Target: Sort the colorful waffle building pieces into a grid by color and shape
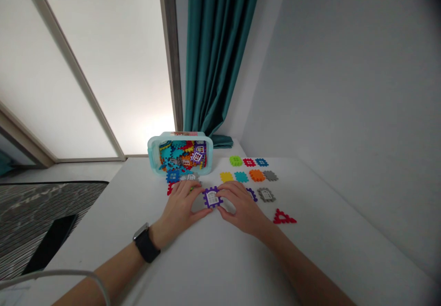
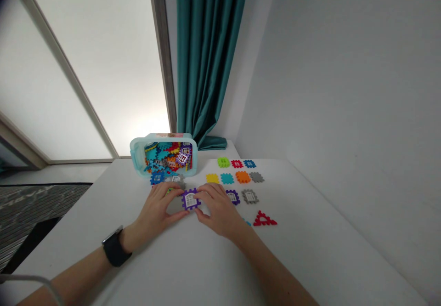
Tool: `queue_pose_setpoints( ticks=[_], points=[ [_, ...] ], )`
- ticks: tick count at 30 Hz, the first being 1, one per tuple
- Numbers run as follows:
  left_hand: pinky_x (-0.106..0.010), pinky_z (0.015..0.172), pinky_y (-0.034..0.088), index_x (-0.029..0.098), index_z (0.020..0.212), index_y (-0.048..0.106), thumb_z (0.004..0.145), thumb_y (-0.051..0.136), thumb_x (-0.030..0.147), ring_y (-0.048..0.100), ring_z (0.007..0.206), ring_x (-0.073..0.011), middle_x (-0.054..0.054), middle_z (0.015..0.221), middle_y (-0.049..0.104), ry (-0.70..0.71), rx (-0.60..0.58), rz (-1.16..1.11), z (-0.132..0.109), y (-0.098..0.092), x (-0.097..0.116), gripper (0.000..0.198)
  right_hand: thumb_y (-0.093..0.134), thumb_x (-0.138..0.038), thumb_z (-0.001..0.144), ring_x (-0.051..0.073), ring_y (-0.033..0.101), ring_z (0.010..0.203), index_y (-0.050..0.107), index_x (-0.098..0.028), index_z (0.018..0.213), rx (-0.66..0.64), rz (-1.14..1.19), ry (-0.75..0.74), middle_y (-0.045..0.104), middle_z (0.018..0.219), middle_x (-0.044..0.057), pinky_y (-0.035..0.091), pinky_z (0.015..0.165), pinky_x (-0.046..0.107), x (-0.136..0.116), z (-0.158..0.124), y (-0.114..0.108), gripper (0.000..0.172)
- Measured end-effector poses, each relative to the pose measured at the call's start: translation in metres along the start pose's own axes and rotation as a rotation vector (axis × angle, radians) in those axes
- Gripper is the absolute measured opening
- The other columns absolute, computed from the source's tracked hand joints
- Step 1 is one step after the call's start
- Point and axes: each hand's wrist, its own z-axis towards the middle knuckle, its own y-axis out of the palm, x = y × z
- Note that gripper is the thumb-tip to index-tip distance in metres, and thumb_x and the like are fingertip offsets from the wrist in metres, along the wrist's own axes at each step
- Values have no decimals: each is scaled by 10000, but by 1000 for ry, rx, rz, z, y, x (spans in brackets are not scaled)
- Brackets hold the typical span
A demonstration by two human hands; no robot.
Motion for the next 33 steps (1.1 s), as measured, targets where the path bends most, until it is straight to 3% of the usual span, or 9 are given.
queue_pose_setpoints(
  ticks=[10, 17, 24, 33],
  points=[
    [-449, 918, 476, 198, 1205, 608, 841, 759, 388, 569, 1095, -294, -103, 1170, 603, 18, -171, -99, 53, 59, 43, 437, 642, -147, 830, 263, 625, 1086, 624, -231, 1086, 89, -91, 124, 703, 1129, 84, 453, 1027, 503, 61, -54, -37, 270],
    [-448, 950, 471, 216, 1191, 589, 861, 691, 299, 563, 1132, -287, -93, 1197, 612, 23, -186, -193, 74, 101, 45, 355, 655, -189, 829, 286, 625, 1078, 652, -232, 1013, 128, -153, 290, 725, 1097, 82, 479, 981, 500, 96, -79, -48, 189],
    [-429, 948, 458, 230, 1048, 585, 882, 615, 192, 579, 1119, -265, -59, 1157, 663, -6, -256, -254, 64, 107, 37, 173, 644, -130, 803, 275, 633, 1071, 654, -237, 1028, 64, -155, 308, 731, 1101, 69, 462, 986, 479, 95, -79, -38, 249],
    [-425, 950, 464, 223, 1108, 549, 883, 642, 245, 571, 1136, -273, -71, 1176, 654, -12, -340, -213, 64, 113, 33, 244, 646, -132, 824, 261, 627, 1079, 675, -243, 1047, -8, -184, 319, 735, 1103, 64, 442, 992, 463, 96, -77, -31, 251]
  ],
)
